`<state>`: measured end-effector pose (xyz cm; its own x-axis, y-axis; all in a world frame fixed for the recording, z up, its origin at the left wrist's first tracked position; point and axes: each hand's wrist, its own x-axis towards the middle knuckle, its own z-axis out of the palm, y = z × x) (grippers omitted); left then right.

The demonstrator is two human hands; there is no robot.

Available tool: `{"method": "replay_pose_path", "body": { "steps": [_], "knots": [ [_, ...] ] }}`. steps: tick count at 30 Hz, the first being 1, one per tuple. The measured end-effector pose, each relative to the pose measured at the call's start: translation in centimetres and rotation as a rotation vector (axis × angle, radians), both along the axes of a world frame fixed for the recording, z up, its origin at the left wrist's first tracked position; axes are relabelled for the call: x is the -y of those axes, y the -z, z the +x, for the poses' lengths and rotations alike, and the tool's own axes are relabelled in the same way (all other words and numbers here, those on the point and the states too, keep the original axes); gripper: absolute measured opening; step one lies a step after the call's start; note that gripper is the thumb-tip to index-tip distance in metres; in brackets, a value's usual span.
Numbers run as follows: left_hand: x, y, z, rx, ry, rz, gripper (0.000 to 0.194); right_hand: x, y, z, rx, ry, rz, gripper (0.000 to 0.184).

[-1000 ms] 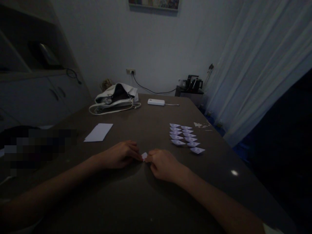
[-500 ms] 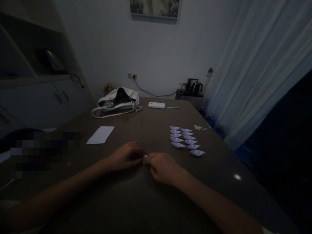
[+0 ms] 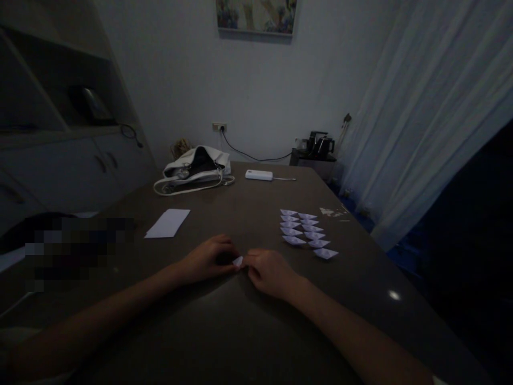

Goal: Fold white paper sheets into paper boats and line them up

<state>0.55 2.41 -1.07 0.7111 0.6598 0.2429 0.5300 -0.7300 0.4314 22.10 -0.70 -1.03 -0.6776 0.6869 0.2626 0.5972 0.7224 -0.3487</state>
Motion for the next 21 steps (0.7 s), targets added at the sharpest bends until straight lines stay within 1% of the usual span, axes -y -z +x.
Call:
{"method": "replay_pose_path", "body": {
  "steps": [6,11,14,17,21],
  "knots": [
    [0.16,0.03,0.11,0.008,0.005,-0.002,0.027,-0.2,0.25,0.07,-0.068,-0.001,-0.039,0.031],
    [0.24,-0.04,0.27,0.017,0.01,-0.003,0.026,-0.19,0.21,-0.11,-0.112,0.036,-0.022,0.024],
    [0.21,0.17,0.34,0.041,0.001,-0.013,0.025,-0.24,0.19,-0.33,-0.175,0.09,-0.042,0.018],
    [0.24,0.41,0.36,0.08,-0.005,-0.043,0.025,-0.34,0.19,-0.56,-0.238,0.164,-0.114,0.01],
    [0.45,0.39,0.45,0.123,-0.002,-0.115,0.024,-0.49,0.17,-0.69,-0.27,0.247,-0.197,0.01]
  ]
}}
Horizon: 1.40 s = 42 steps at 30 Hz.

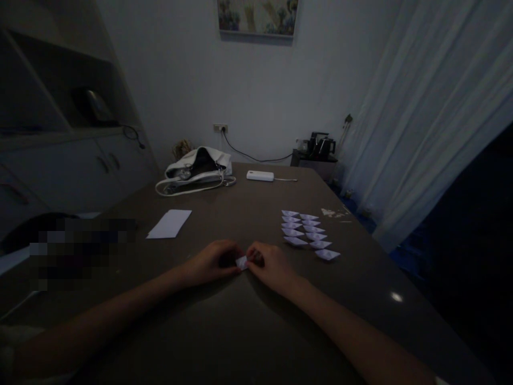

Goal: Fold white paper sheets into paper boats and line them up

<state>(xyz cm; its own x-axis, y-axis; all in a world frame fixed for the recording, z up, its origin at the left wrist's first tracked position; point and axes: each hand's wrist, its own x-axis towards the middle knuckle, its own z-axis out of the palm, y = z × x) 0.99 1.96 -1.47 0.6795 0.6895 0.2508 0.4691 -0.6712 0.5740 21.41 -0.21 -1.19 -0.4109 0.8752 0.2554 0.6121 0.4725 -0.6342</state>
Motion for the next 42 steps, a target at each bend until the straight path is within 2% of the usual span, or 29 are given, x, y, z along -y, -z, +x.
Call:
{"method": "replay_pose_path", "body": {
  "steps": [7,13,22,34,42],
  "knots": [
    [0.36,-0.28,0.31,0.1,0.021,-0.099,0.017,-0.15,-0.02,0.11,-0.033,0.006,-0.066,0.009],
    [0.37,-0.33,0.31,0.154,-0.001,-0.141,0.018,-0.12,-0.05,0.15,-0.094,0.025,0.023,0.01],
    [0.49,-0.63,0.48,0.137,-0.047,-0.023,0.018,0.27,-0.59,-0.03,-0.076,0.01,0.108,0.006],
    [0.57,-0.54,0.61,0.083,-0.084,0.088,0.009,0.26,-0.19,-0.05,-0.037,0.006,0.153,0.003],
    [0.44,-0.41,0.5,0.082,-0.088,0.103,0.008,0.25,-0.34,-0.02,-0.048,0.003,0.147,0.004]
  ]
}}
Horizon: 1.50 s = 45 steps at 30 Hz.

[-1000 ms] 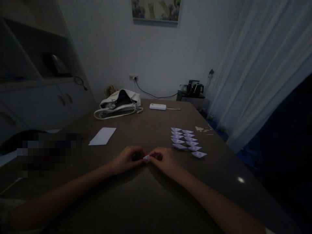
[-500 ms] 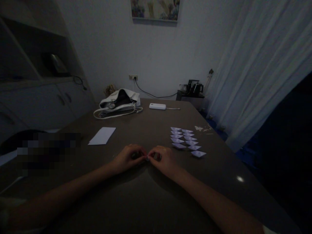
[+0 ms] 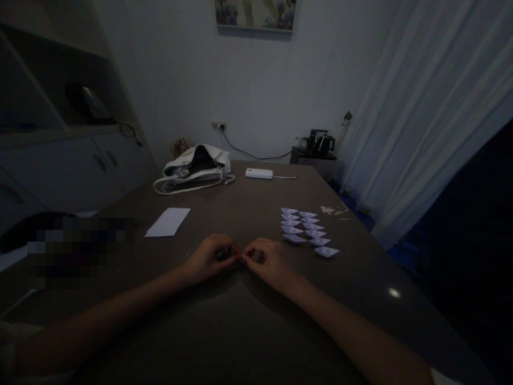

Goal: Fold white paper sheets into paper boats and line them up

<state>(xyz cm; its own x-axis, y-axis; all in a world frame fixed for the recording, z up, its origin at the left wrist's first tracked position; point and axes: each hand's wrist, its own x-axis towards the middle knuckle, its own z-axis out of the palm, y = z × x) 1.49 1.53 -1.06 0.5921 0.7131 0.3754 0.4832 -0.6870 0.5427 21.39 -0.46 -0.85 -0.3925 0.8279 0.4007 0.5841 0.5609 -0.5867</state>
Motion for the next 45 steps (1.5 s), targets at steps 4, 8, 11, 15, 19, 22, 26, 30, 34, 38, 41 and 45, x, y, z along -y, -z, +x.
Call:
{"method": "replay_pose_path", "body": {
  "steps": [4,8,11,15,19,22,26,30,34,38,41,45],
  "knots": [
    [0.0,-0.2,-0.1,-0.004,0.002,-0.007,0.008,-0.1,0.1,0.0,-0.012,0.004,0.005,0.003],
    [0.0,-0.3,-0.1,-0.004,0.003,-0.01,0.01,-0.1,0.1,0.0,-0.024,0.009,-0.01,0.004],
    [0.0,-0.4,-0.1,-0.001,-0.003,-0.01,0.01,-0.1,0.0,0.0,-0.037,0.021,-0.027,0.004],
    [0.0,-0.6,-0.1,0.004,-0.019,-0.02,0.01,-0.4,0.3,0.0,-0.064,0.023,-0.016,0.003],
    [-0.1,-0.7,-0.2,0.044,-0.014,-0.034,0.011,-0.7,0.6,0.2,-0.087,0.008,-0.009,0.003],
    [-0.2,-0.7,-0.2,0.08,-0.014,-0.059,0.011,-0.7,0.6,0.3,-0.1,0.008,-0.014,0.003],
    [-0.3,-0.7,-0.2,0.151,-0.033,-0.147,0.013,-0.6,0.4,0.2,-0.133,0.032,-0.025,0.003],
    [-0.4,-0.7,-0.2,0.225,-0.057,-0.253,0.017,-0.7,0.4,0.2,-0.185,0.062,-0.03,0.006],
    [-0.5,-0.7,-0.2,0.285,-0.072,-0.308,0.018,-0.7,0.5,0.2,-0.225,0.073,-0.07,0.006],
    [-0.7,-0.5,-0.3,0.335,-0.083,-0.329,0.019,-0.7,0.5,0.3,-0.276,0.071,-0.109,0.006],
    [-0.8,-0.3,-0.2,0.393,-0.099,-0.364,0.02,-0.8,0.6,0.3,-0.322,0.069,-0.137,0.008],
    [-1.1,0.0,-0.2,0.516,-0.11,-0.45,0.021,-0.9,0.7,0.3,-0.417,0.07,-0.187,0.01]
  ]
}}
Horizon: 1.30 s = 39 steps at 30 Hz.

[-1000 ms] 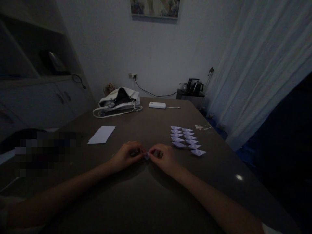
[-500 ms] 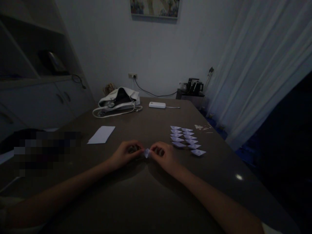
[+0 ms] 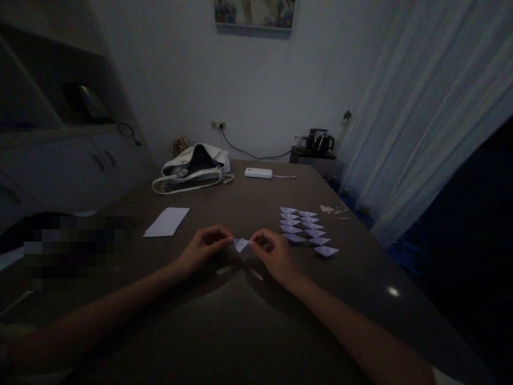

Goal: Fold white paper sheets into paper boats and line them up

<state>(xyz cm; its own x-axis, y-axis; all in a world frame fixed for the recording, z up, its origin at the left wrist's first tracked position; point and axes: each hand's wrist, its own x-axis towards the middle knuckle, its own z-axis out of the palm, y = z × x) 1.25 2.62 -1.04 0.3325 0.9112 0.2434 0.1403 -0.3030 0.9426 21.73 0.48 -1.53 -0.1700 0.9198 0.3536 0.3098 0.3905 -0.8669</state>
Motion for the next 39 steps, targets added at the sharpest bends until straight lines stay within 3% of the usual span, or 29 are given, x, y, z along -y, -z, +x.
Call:
{"method": "replay_pose_path", "body": {
  "steps": [11,19,22,24,30,36,39],
  "knots": [
    [0.3,-0.3,0.2,0.185,-0.051,-0.156,0.021,-0.1,-0.1,0.0,-0.069,0.005,-0.062,0.014],
    [0.3,-0.2,0.3,0.189,-0.027,-0.153,0.021,0.2,-0.1,0.0,0.045,-0.02,-0.024,0.008],
    [0.2,-0.1,0.4,0.151,-0.017,-0.119,0.022,0.6,-0.2,-0.1,0.137,-0.082,0.037,0.031],
    [0.1,0.0,0.4,0.14,0.003,-0.118,0.023,0.8,-0.3,-0.1,0.208,-0.1,0.089,0.036],
    [0.0,0.2,0.3,0.137,0.066,-0.141,0.021,0.8,-0.7,0.0,0.257,-0.084,0.13,0.01],
    [-0.2,0.5,0.1,0.107,0.135,-0.154,0.02,0.4,-0.6,0.1,0.229,-0.137,0.109,0.009],
    [0.1,0.3,-0.2,0.028,0.191,-0.077,0.02,0.3,-0.5,0.2,0.238,-0.163,0.097,0.009]
  ]
}}
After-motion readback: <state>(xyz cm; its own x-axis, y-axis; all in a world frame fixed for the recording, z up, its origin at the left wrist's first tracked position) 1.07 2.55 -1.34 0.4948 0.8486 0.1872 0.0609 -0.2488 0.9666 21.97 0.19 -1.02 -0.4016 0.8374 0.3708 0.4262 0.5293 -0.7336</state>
